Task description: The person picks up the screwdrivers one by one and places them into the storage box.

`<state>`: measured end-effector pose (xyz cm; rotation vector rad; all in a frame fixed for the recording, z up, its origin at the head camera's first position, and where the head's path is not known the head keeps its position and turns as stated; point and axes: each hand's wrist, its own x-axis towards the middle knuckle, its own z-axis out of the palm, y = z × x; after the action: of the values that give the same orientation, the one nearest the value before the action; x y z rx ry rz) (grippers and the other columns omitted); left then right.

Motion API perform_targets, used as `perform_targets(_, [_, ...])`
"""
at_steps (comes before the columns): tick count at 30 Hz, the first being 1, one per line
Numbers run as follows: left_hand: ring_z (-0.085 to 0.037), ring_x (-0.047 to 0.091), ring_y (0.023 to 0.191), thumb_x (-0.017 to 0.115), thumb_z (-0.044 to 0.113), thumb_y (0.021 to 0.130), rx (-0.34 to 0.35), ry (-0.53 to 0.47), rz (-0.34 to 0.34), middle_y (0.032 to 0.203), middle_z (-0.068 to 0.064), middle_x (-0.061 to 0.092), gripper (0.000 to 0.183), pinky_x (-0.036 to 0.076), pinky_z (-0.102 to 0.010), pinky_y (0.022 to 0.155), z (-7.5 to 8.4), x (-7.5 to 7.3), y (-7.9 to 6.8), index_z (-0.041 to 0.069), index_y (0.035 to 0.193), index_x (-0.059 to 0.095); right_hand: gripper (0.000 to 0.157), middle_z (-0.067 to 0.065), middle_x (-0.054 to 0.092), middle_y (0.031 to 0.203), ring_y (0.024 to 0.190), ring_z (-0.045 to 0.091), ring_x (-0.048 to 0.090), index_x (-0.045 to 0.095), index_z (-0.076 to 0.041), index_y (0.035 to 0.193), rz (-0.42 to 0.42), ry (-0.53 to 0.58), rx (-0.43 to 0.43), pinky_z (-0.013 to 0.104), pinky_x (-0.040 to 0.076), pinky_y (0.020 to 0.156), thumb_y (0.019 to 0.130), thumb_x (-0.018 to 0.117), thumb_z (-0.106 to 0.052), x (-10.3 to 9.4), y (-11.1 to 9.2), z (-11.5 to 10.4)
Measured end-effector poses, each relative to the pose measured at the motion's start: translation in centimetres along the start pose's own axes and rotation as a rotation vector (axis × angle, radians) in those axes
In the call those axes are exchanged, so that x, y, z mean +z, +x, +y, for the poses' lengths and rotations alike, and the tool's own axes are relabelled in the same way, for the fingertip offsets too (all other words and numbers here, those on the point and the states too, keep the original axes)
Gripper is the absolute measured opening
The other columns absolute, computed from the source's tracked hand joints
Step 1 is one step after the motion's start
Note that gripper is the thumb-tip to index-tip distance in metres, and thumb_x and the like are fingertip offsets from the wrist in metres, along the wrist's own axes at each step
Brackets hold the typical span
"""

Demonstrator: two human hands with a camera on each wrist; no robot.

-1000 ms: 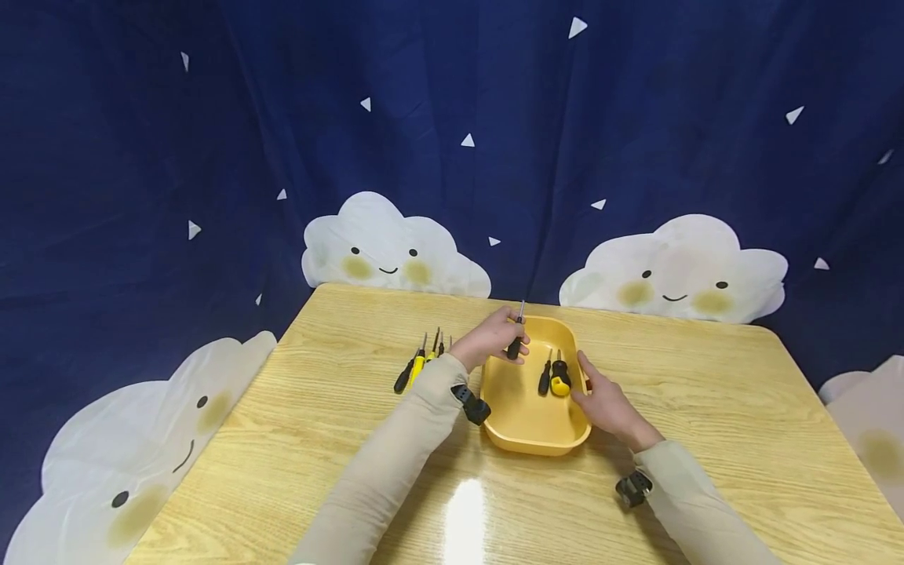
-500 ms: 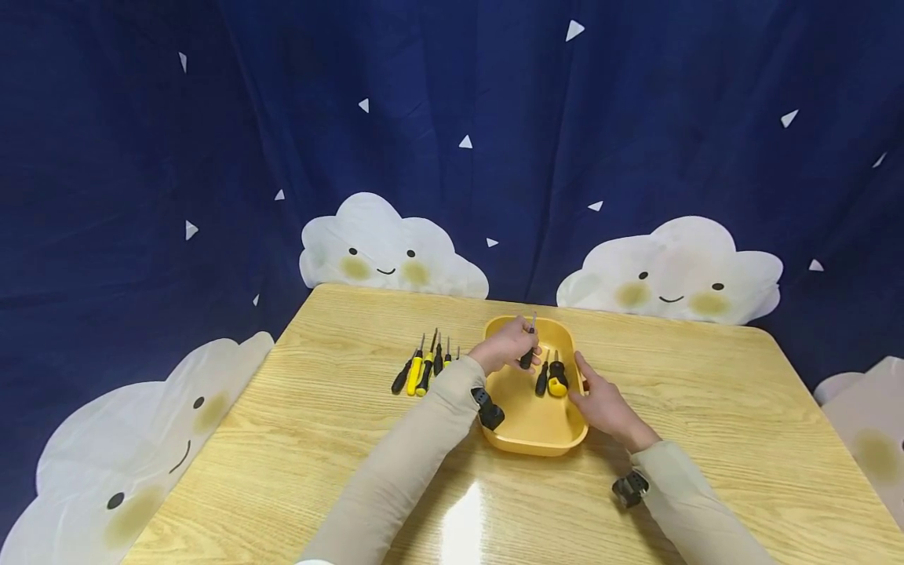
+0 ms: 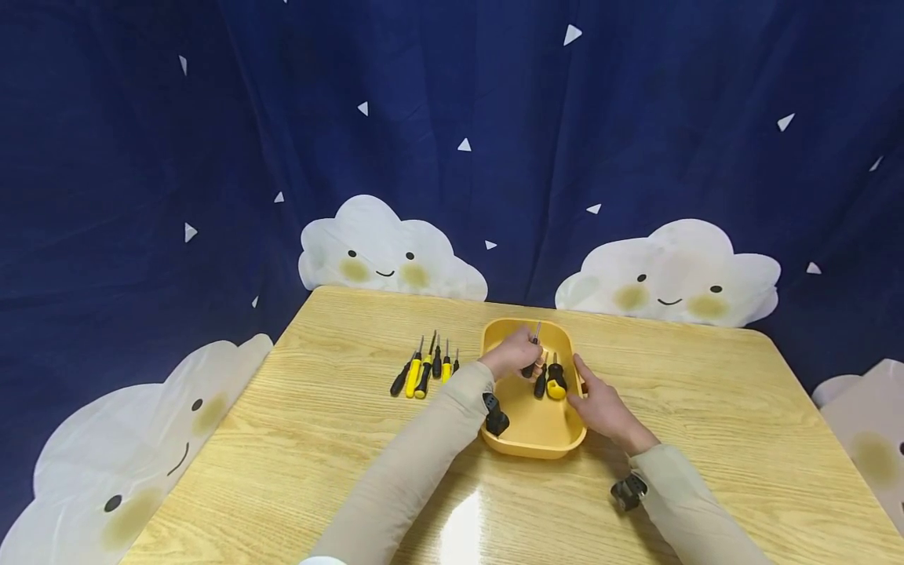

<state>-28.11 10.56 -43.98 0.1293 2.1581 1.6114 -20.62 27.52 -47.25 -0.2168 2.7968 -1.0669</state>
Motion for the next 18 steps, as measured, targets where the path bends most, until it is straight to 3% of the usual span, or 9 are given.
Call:
perform_targets(5, [-0.02,0.045,0.049,0.047,-0.006,0.089,-0.023,-0.006,-0.001,0.061,-0.011,0.047,0.019,0.052,-0.047,0.067,-0.4,0.0,0.0,-0.004,0.107,0.043,0.074,0.033,0.056,0.108,0.092,0.033,0.059,0.009,0.0,0.15,0.005,0.006,-0.003,0.036,0.048,0.071,0.092,0.055,-0.008,0.0,0.0,-0.1])
perform_targets(8, [-0.02,0.039,0.046,0.045,-0.006,0.089,-0.033,-0.008,-0.007,0.057,-0.008,0.042,0.02,0.041,-0.041,0.056,-0.5,-0.1,0.0,-0.004,0.108,0.042,0.073,0.034,0.055,0.11,0.094,0.035,0.058,0.01,0.0,0.15,0.006,0.002,-0.006,0.037,0.048,0.072,0.092,0.055,-0.008,0.0,0.0,-0.1])
perform_targets(11, [-0.02,0.034,0.044,0.044,-0.004,0.091,-0.06,0.007,-0.001,0.057,-0.006,0.039,0.028,0.034,-0.04,0.054,-0.8,-0.2,0.1,-0.001,0.118,0.039,0.073,0.035,0.055,0.111,0.096,0.036,0.058,0.011,0.0,0.15,0.003,-0.007,-0.008,0.038,0.048,0.072,0.092,0.055,-0.009,0.1,-0.1,0.0])
perform_targets(15, [-0.021,0.041,0.046,0.048,0.001,0.092,-0.094,0.07,0.031,0.069,-0.009,0.046,0.043,0.049,-0.043,0.06,-1.4,-0.1,0.3,0.004,0.133,0.034,0.073,0.035,0.054,0.113,0.097,0.037,0.057,0.01,0.0,0.15,0.004,-0.015,-0.016,0.038,0.048,0.073,0.093,0.055,-0.009,0.2,-0.1,0.0])
perform_targets(18, [-0.022,0.051,0.05,0.051,0.003,0.091,-0.105,0.103,0.05,0.081,-0.013,0.052,0.044,0.055,-0.046,0.069,-1.7,0.1,0.5,0.003,0.133,0.036,0.073,0.036,0.054,0.113,0.097,0.037,0.057,0.01,-0.001,0.15,0.009,-0.02,-0.022,0.037,0.049,0.072,0.093,0.055,-0.009,0.1,-0.1,0.0])
